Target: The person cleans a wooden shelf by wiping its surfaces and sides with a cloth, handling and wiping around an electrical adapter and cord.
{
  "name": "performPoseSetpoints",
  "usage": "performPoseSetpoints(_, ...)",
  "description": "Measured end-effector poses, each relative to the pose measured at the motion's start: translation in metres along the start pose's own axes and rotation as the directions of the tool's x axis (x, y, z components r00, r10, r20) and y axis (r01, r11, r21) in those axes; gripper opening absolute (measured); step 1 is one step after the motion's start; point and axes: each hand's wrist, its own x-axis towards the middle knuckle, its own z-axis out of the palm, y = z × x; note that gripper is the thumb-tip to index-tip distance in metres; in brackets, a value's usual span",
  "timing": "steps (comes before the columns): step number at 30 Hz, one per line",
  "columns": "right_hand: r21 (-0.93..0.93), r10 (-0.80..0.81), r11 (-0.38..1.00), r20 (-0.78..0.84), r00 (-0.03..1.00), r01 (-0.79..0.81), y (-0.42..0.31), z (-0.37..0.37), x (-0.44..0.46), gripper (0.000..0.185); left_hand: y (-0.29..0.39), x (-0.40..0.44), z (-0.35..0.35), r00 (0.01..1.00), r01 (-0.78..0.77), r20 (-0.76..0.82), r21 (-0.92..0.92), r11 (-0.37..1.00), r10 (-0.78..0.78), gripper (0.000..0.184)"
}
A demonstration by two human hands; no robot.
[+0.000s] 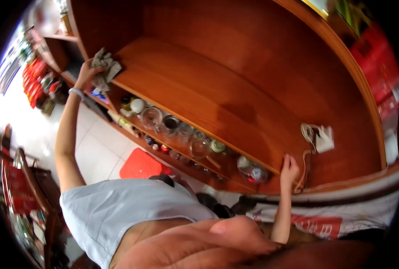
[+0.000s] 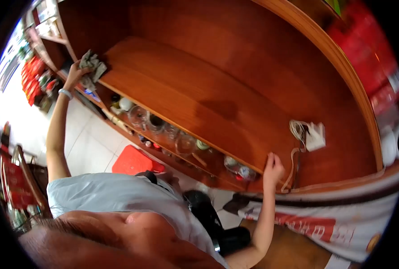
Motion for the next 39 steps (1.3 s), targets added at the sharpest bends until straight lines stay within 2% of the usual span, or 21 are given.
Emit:
performPoseSetpoints(2,-0.077,0.012,0.997,0.009,1.000,-0.012,-0.001,-0.001,0.001,0.025,-0.029,0.026,0.021,0.996,-0.063,0.069,0.220,0.973,0.049,0.045)
performPoseSetpoints(4,-0.048,-0.024,0.999,-0.035,0.999,0.022,0.001,0.002,0.000,0.025,0.000,0.023,0.071,0.990,-0.049,0.140,0.402,0.914,-0.008,0.044)
performPoseSetpoints(5,-0.043,-0.028,0.999,-0.056,0.998,0.026,0.001,0.004,0.000,0.025,0.021,0.015,0.101,0.965,-0.196,0.256,0.558,0.806,0.057,0.043)
performPoseSetpoints(6,-0.042,-0.030,0.999,-0.074,0.997,0.027,-0.001,0.005,0.000,0.025,0.045,-0.005,0.139,0.943,-0.276,0.303,0.480,0.833,0.138,0.042)
performPoseSetpoints(7,-0.101,0.008,0.995,-0.077,0.997,-0.016,-0.005,0.005,0.000,0.025,0.046,-0.013,0.170,0.933,-0.275,0.356,0.623,0.733,0.047,0.042)
performPoseSetpoints(10,-0.172,0.123,0.976,-0.058,0.991,-0.131,-0.007,0.003,0.000,0.025,0.101,-0.092,0.258,0.696,-0.600,0.652,0.298,0.743,0.300,0.044)
performPoseSetpoints(12,-0.172,0.172,0.969,-0.027,0.985,-0.174,-0.010,0.002,0.001,0.024,0.113,-0.137,0.296,0.412,-0.732,0.719,-0.104,0.673,0.560,0.050)
performPoseSetpoints(14,-0.173,-0.114,0.979,-0.053,0.992,0.104,-0.019,0.003,0.005,0.027,0.131,-0.171,0.315,0.284,-0.645,0.694,-0.372,0.667,0.662,0.050)
performPoseSetpoints(16,-0.259,-0.344,0.901,0.064,0.937,0.348,-0.037,0.009,0.015,0.032,0.128,-0.190,0.328,0.201,-0.483,0.706,-0.531,0.696,0.679,0.049)
performPoseSetpoints(17,-0.231,-0.348,0.898,0.148,0.926,0.375,-0.044,0.018,0.019,0.039,0.127,-0.195,0.330,0.176,-0.418,0.715,-0.568,0.709,0.676,0.050)
performPoseSetpoints(19,-0.205,-0.345,0.898,0.223,0.912,0.389,-0.055,0.040,0.031,0.047,0.116,-0.197,0.329,0.182,-0.406,0.732,-0.552,0.728,0.657,0.050)
performPoseSetpoints(21,-0.170,-0.212,0.930,0.472,0.856,0.324,-0.057,0.060,0.051,0.060,0.093,-0.191,0.327,0.195,-0.382,0.760,-0.524,0.761,0.621,0.053)
performPoseSetpoints(22,-0.174,-0.212,0.930,0.464,0.860,0.324,-0.054,0.061,0.062,0.060,0.086,-0.186,0.319,0.189,-0.386,0.757,-0.528,0.756,0.625,0.053)
performPoseSetpoints(24,-0.341,-0.105,0.880,0.538,0.836,0.330,-0.048,0.059,0.083,0.066,0.069,-0.179,0.299,0.253,-0.375,0.833,-0.384,0.844,0.492,0.051)
performPoseSetpoints(26,-0.374,-0.040,0.890,0.506,0.861,0.261,-0.026,0.060,0.099,0.064,0.051,-0.176,0.270,0.361,-0.363,0.891,-0.136,0.922,0.274,0.052)
performPoseSetpoints(28,-0.434,0.104,0.901,0.208,0.973,-0.003,0.010,0.066,0.119,0.054,0.025,-0.177,0.246,0.502,-0.095,0.864,0.033,0.995,0.019,0.048)
performPoseSetpoints(30,-0.354,0.056,0.935,0.089,0.994,-0.021,0.022,0.066,0.133,0.048,0.021,-0.181,0.222,0.624,0.054,0.769,0.137,0.989,-0.141,0.045)
performPoseSetpoints(32,-0.269,0.020,0.963,-0.044,0.999,-0.031,0.030,0.065,0.148,0.042,-0.028,-0.180,0.210,0.665,-0.007,0.747,0.002,1.000,0.003,0.042)
performPoseSetpoints(33,-0.394,-0.030,0.919,-0.084,0.996,-0.006,0.031,0.072,0.154,0.035,-0.032,-0.182,0.207,0.659,-0.007,0.752,-0.002,1.000,0.006,0.042)
performPoseSetpoints(36,-0.524,-0.095,0.851,-0.111,0.989,0.023,0.045,0.082,0.170,0.022,-0.043,-0.184,0.198,0.718,0.170,0.684,0.005,0.985,-0.127,0.041)
performPoseSetpoints(39,-0.494,0.117,0.865,0.031,0.993,-0.086,0.032,0.071,0.175,0.024,-0.060,-0.185,0.201,0.691,0.284,0.705,-0.067,0.956,-0.156,0.040)
